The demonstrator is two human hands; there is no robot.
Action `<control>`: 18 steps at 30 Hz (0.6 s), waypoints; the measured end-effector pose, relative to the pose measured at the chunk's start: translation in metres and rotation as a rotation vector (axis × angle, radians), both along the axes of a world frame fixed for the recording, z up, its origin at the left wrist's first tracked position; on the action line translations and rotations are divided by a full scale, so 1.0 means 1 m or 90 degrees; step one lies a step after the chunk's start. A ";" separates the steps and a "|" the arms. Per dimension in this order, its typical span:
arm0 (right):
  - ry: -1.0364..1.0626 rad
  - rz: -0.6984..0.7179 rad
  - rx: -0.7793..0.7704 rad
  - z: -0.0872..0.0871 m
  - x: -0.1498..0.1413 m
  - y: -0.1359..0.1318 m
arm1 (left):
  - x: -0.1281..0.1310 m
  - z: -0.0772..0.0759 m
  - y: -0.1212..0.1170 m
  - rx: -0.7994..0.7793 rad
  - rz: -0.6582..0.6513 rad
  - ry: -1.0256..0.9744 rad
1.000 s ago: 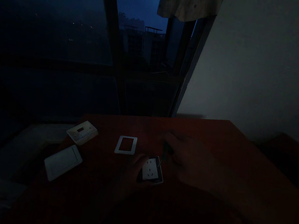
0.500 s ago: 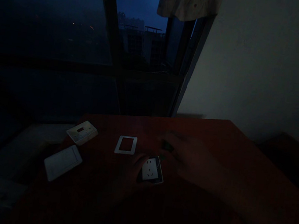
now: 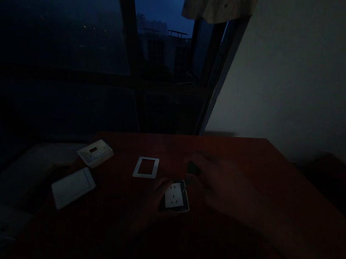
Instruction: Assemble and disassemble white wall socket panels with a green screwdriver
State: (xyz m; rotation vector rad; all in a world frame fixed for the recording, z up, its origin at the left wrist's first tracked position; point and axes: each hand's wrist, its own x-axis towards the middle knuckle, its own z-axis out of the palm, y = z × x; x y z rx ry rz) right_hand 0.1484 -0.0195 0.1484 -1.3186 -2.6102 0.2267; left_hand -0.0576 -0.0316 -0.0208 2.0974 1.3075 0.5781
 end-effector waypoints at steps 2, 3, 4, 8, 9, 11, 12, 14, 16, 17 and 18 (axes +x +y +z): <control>-0.035 -0.034 0.047 -0.002 -0.001 0.001 | 0.001 0.002 0.000 -0.004 0.005 0.004; -0.056 -0.054 0.068 -0.003 -0.002 0.001 | 0.001 0.003 0.000 -0.007 0.009 0.003; -0.077 -0.075 0.084 -0.004 -0.004 0.002 | 0.001 0.004 -0.001 -0.009 0.013 0.000; -0.122 -0.121 0.101 -0.006 -0.007 -0.001 | 0.001 0.008 -0.001 -0.018 0.011 -0.004; -0.109 -0.110 0.093 -0.005 -0.007 -0.002 | 0.001 0.008 -0.001 -0.020 0.010 -0.002; -0.054 -0.059 0.060 -0.003 -0.005 -0.005 | 0.001 0.006 -0.001 -0.020 0.009 0.000; -0.022 -0.026 0.038 -0.002 -0.003 -0.006 | 0.001 0.005 -0.001 -0.021 0.008 0.002; 0.020 0.023 0.003 0.000 -0.001 -0.006 | 0.000 0.003 0.000 -0.019 0.008 0.006; 0.014 0.025 0.004 -0.001 0.000 -0.006 | 0.000 0.003 0.000 -0.018 0.007 0.011; -0.005 0.007 0.019 -0.002 -0.001 -0.005 | 0.000 0.003 0.000 -0.018 0.007 0.011; -0.031 -0.021 0.043 -0.004 -0.001 -0.003 | 0.001 0.004 0.000 -0.018 0.005 0.008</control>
